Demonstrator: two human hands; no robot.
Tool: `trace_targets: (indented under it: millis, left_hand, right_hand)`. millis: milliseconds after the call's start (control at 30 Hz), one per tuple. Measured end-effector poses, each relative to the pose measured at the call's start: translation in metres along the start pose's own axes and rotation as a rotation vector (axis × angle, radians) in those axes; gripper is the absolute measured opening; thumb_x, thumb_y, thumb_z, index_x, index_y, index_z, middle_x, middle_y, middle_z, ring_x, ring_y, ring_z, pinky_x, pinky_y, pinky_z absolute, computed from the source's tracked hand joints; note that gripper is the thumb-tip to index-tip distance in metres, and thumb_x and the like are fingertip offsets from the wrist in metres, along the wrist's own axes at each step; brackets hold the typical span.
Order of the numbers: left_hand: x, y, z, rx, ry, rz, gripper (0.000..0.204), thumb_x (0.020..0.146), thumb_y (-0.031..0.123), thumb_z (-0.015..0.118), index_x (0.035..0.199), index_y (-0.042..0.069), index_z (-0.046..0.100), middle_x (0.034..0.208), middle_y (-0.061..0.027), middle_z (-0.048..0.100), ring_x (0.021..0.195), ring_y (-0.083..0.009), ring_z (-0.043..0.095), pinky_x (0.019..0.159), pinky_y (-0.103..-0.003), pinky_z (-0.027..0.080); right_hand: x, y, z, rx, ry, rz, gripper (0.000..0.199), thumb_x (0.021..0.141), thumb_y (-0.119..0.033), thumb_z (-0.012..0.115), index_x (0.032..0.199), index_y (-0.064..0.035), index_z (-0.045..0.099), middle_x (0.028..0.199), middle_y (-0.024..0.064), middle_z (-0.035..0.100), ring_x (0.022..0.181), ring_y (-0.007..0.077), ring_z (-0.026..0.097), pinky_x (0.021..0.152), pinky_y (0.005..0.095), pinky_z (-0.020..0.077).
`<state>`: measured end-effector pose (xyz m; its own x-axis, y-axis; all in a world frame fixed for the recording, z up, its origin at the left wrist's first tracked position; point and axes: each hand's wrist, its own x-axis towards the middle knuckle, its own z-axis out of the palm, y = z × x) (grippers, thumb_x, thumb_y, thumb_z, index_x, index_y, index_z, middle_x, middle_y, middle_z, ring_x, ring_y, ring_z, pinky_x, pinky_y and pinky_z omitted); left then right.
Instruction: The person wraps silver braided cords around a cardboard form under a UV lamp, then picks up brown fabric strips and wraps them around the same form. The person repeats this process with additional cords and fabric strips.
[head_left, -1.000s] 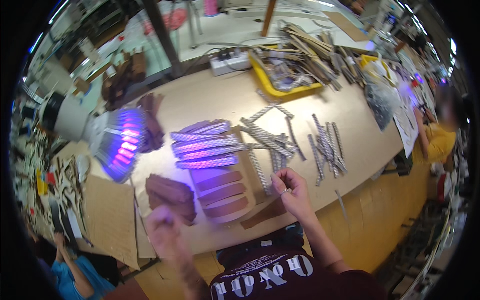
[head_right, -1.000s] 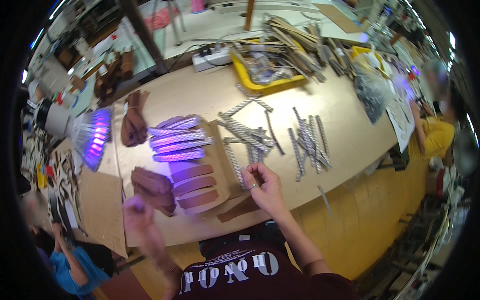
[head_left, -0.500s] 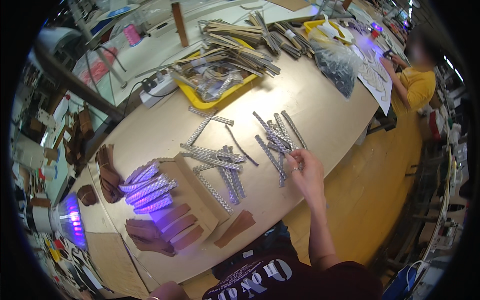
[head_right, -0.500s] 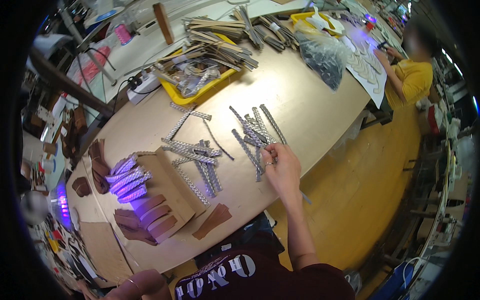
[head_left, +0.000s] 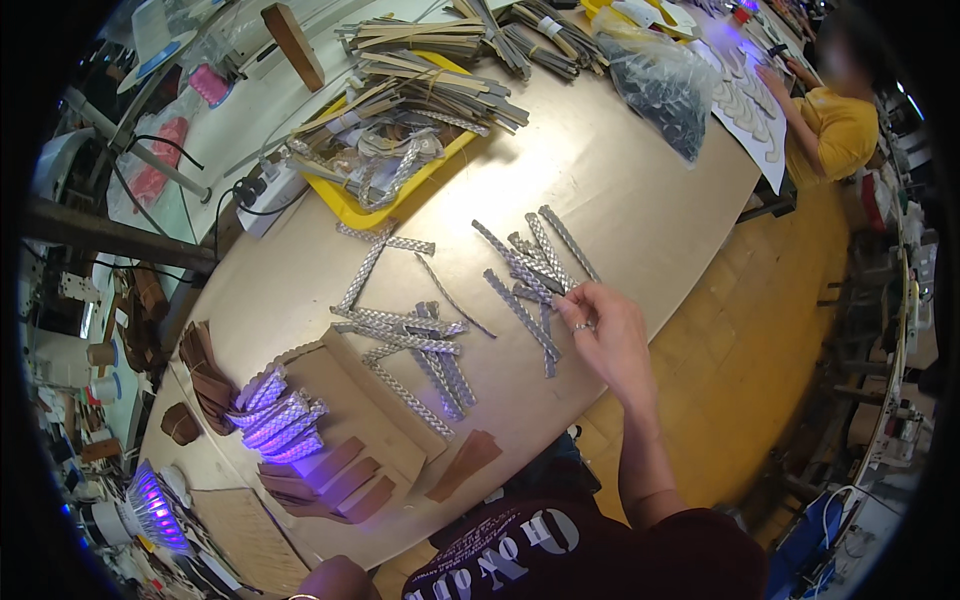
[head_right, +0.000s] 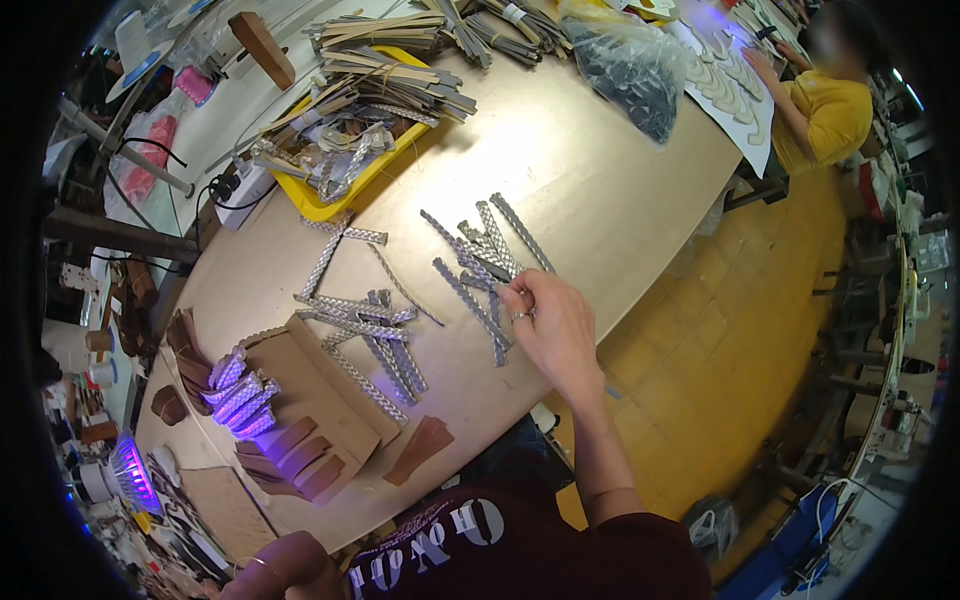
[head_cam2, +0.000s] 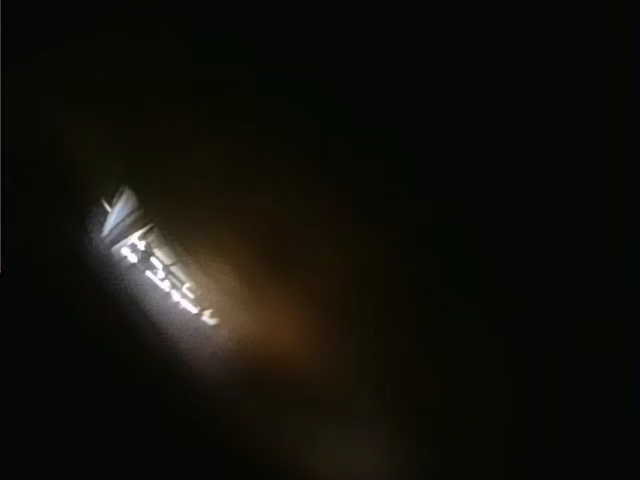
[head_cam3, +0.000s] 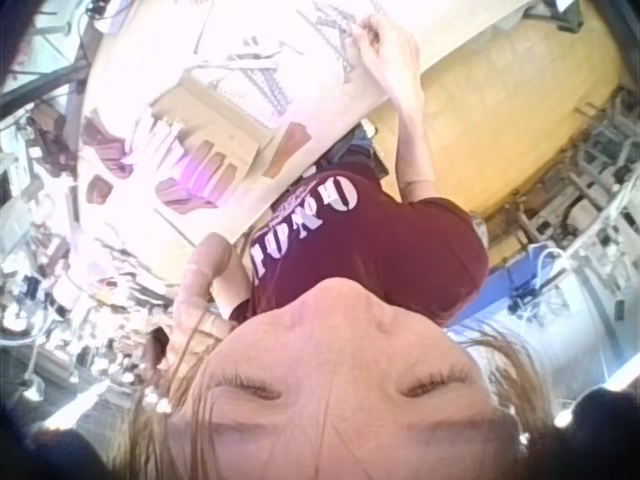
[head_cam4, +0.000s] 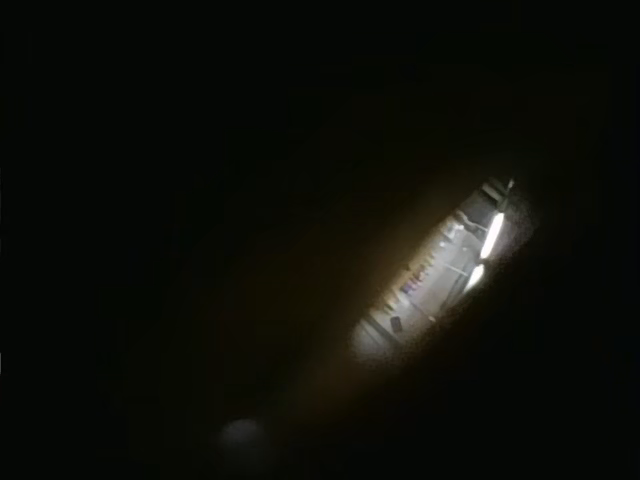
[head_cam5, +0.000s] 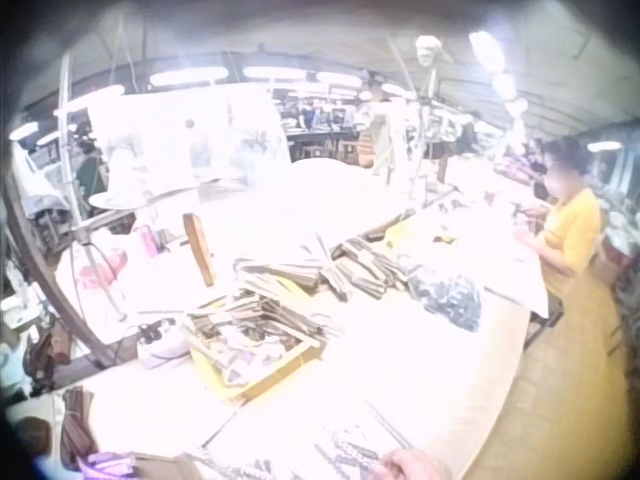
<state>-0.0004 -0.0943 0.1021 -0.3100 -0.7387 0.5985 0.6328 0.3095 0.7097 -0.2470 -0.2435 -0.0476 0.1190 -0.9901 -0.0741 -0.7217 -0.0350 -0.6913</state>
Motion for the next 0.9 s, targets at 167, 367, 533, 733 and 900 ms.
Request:
trace_targets:
  millis: [167,367,533,733,900]
  left_hand:
    - [-0.007,0.009,0.004,0.023,0.020,0.025,0.012,0.092,0.023,0.059,0.091,0.012,0.063,0.075,-0.0048,0.061,0.058,-0.0160,0.055,0.059,-0.030,0.044]
    - [-0.079,0.018,0.007,0.042,0.105,0.016,0.015,0.090,0.023,0.060,0.093,0.009,0.064,0.080,-0.0076,0.064,0.063,-0.0190,0.058,0.064,-0.032,0.046]
    - [-0.142,0.008,0.005,0.109,0.323,-0.060,0.047,0.081,0.043,0.076,0.092,0.003,0.053,0.076,-0.0079,0.062,0.049,-0.0158,0.050,0.056,-0.032,0.040]
    - [-0.145,0.006,0.019,0.386,0.788,-0.368,0.027,0.090,0.015,0.064,0.109,-0.001,0.056,0.095,-0.0087,0.063,0.083,-0.0154,0.060,0.071,-0.028,0.047]
    - [-0.132,0.001,-0.013,0.464,1.143,-0.245,0.032,0.095,0.009,0.058,0.122,-0.007,0.052,0.103,-0.0162,0.067,0.092,-0.0184,0.065,0.077,-0.026,0.052]
  right_hand:
    - [-0.008,-0.002,-0.003,-0.098,-0.239,-0.020,0.029,0.080,-0.029,0.075,0.080,-0.0030,0.063,0.068,0.0112,0.062,0.063,0.0267,0.060,0.060,0.0371,0.0458]
    - [-0.025,-0.008,0.016,-0.306,-0.220,0.020,0.031,0.081,-0.032,0.073,0.082,-0.0033,0.061,0.074,0.0133,0.065,0.077,0.0330,0.064,0.068,0.0439,0.0481]
    - [-0.032,-0.020,0.005,-0.144,-0.229,0.075,0.025,0.086,-0.025,0.069,0.088,-0.0004,0.064,0.075,0.0135,0.066,0.067,0.0302,0.063,0.062,0.0391,0.0474]
    - [-0.038,-0.068,-0.007,0.400,-0.459,0.001,0.017,0.093,-0.015,0.062,0.092,0.0015,0.067,0.073,0.0029,0.065,0.064,0.0082,0.057,0.059,0.0238,0.0441]
    - [-0.051,-0.135,0.021,0.511,-0.907,-0.231,0.017,0.094,-0.016,0.063,0.096,0.0001,0.068,0.077,-0.0001,0.065,0.071,0.0057,0.057,0.064,0.0224,0.0449]
